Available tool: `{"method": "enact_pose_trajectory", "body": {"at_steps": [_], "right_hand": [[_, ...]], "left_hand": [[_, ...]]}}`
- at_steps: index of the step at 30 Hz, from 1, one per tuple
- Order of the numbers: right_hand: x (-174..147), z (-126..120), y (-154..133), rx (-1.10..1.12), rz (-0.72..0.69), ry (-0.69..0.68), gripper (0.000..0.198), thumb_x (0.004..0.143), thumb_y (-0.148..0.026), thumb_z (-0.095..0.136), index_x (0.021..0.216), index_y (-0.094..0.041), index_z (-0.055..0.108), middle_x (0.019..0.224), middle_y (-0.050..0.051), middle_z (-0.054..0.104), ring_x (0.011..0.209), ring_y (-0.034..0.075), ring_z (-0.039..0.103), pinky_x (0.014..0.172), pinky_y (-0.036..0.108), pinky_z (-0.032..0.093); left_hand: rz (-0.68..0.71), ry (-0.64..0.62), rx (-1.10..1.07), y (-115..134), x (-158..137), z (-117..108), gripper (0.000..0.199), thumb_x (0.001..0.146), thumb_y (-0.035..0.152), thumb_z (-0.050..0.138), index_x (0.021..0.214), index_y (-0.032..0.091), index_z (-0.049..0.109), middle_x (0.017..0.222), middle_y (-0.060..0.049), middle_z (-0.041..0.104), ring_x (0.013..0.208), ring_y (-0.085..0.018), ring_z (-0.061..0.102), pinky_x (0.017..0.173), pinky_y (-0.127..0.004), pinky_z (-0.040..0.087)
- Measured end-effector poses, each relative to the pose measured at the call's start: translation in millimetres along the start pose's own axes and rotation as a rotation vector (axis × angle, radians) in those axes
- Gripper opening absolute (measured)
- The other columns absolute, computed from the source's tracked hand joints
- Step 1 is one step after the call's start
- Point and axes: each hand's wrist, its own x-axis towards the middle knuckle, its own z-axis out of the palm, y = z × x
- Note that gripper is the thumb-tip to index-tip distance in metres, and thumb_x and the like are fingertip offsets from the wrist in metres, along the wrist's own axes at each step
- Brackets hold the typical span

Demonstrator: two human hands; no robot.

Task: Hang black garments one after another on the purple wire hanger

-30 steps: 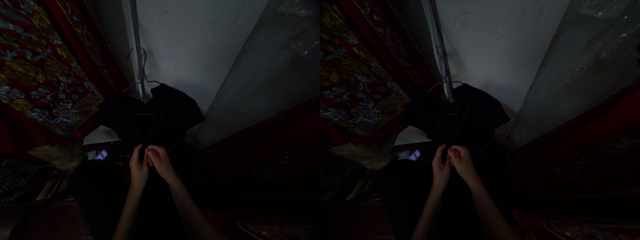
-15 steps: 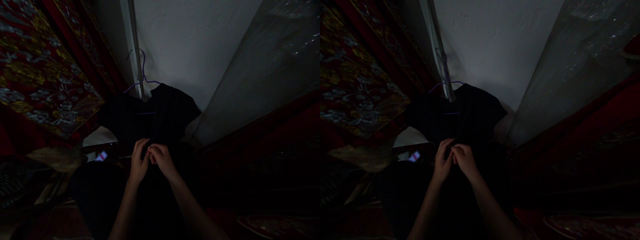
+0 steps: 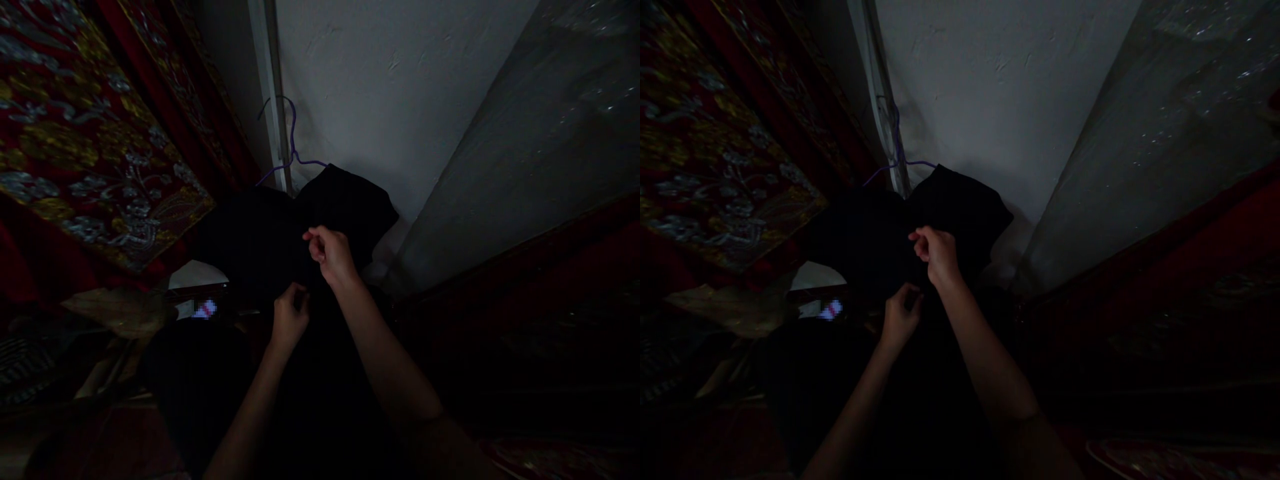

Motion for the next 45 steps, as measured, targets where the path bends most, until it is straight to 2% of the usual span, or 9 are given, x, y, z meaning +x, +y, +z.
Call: {"method": "enact_pose_trajectory", "body": {"at_steps": [9, 15, 20, 25, 30, 33, 37, 41, 45], "right_hand": [[20, 34, -36, -0.072, -0.122, -0.138, 0.027, 0.085, -0.017, 0.054, 0.058, -0.015, 0.058, 0.044, -0.003, 0.051, 0.038, 0.004, 0.039, 0.039, 0.019, 0.021], [5, 29, -35, -0.183, -0.246, -0.217, 0.028, 0.088, -0.021, 0.053, 0.061, -0.015, 0.06, 0.045, -0.005, 0.049, 0.039, 0.004, 0.041, 0.042, 0.017, 0.027], [6, 23, -44, -0.273, -0.372, -0.238, 0.028, 0.089, -0.022, 0.055, 0.061, -0.016, 0.06, 0.045, -0.007, 0.046, 0.041, 0.004, 0.043, 0.047, 0.017, 0.032], [20, 10, -22, -0.334, -0.431, -0.179, 0.029, 0.088, -0.023, 0.055, 0.06, -0.017, 0.061, 0.044, -0.007, 0.046, 0.042, 0.005, 0.041, 0.048, 0.019, 0.03], [26, -13, 32, -0.391, -0.214, -0.143, 0.031, 0.084, -0.025, 0.055, 0.054, -0.017, 0.061, 0.039, -0.006, 0.043, 0.04, 0.007, 0.038, 0.047, 0.023, 0.027], [10, -25, 51, -0.312, -0.137, -0.185, 0.028, 0.079, -0.032, 0.058, 0.055, -0.018, 0.061, 0.039, -0.006, 0.043, 0.039, 0.007, 0.037, 0.046, 0.023, 0.027], [-22, -23, 65, -0.208, -0.081, -0.247, 0.027, 0.073, -0.036, 0.06, 0.052, -0.018, 0.06, 0.044, -0.005, 0.049, 0.038, 0.007, 0.038, 0.045, 0.023, 0.027], [-46, -16, 81, -0.152, -0.023, -0.238, 0.026, 0.072, -0.034, 0.058, 0.051, -0.018, 0.059, 0.047, -0.003, 0.052, 0.039, 0.007, 0.041, 0.044, 0.023, 0.028], [-56, -26, 84, -0.084, -0.012, -0.118, 0.027, 0.072, -0.037, 0.059, 0.051, -0.019, 0.058, 0.044, -0.004, 0.047, 0.038, 0.007, 0.037, 0.043, 0.023, 0.026]], "left_hand": [[0.044, -0.156, 0.026, 1, 28, -23, 0.012, 0.08, 0.012, 0.062, 0.086, 0.02, 0.07, 0.08, -0.004, 0.072, 0.074, -0.02, 0.068, 0.071, -0.029, 0.049], [0.38, 0.224, 0.007, 90, 91, -70, 0.044, 0.095, 0.024, 0.055, 0.14, 0.023, 0.055, 0.103, -0.004, 0.073, 0.091, -0.017, 0.069, 0.089, -0.032, 0.052], [0.515, 0.132, 0.263, 119, 129, -84, 0.021, 0.097, 0.03, 0.057, 0.096, 0.015, 0.071, 0.087, -0.003, 0.072, 0.083, -0.016, 0.066, 0.082, -0.027, 0.049], [0.596, 0.144, 0.4, 129, 132, -77, 0.022, 0.097, 0.03, 0.06, 0.083, 0.014, 0.067, 0.08, -0.002, 0.068, 0.078, -0.015, 0.064, 0.079, -0.027, 0.048], [0.584, 0.414, 0.293, 148, 135, -105, 0.034, 0.101, 0.04, 0.055, 0.088, 0.01, 0.065, 0.078, 0.002, 0.062, 0.076, -0.01, 0.061, 0.073, -0.024, 0.047], [0.508, 0.651, 0.075, 121, 142, -138, 0.032, 0.096, 0.038, 0.061, 0.081, 0.01, 0.06, 0.069, 0.004, 0.056, 0.074, -0.009, 0.061, 0.076, -0.028, 0.047], [0.097, 0.599, -0.652, 45, 129, -156, 0.019, 0.096, 0.027, 0.054, 0.079, 0.02, 0.059, 0.086, -0.002, 0.072, 0.101, -0.015, 0.069, 0.1, -0.031, 0.052], [-0.196, 0.574, -0.848, -19, 89, -125, 0.016, 0.088, 0.035, 0.057, 0.084, 0.021, 0.063, 0.095, -0.005, 0.075, 0.115, -0.022, 0.066, 0.099, -0.033, 0.052], [-0.296, 0.52, -0.767, -44, 50, -83, 0.028, 0.084, 0.048, 0.058, 0.086, 0.022, 0.066, 0.091, -0.005, 0.074, 0.101, -0.022, 0.069, 0.087, -0.03, 0.055]]}}
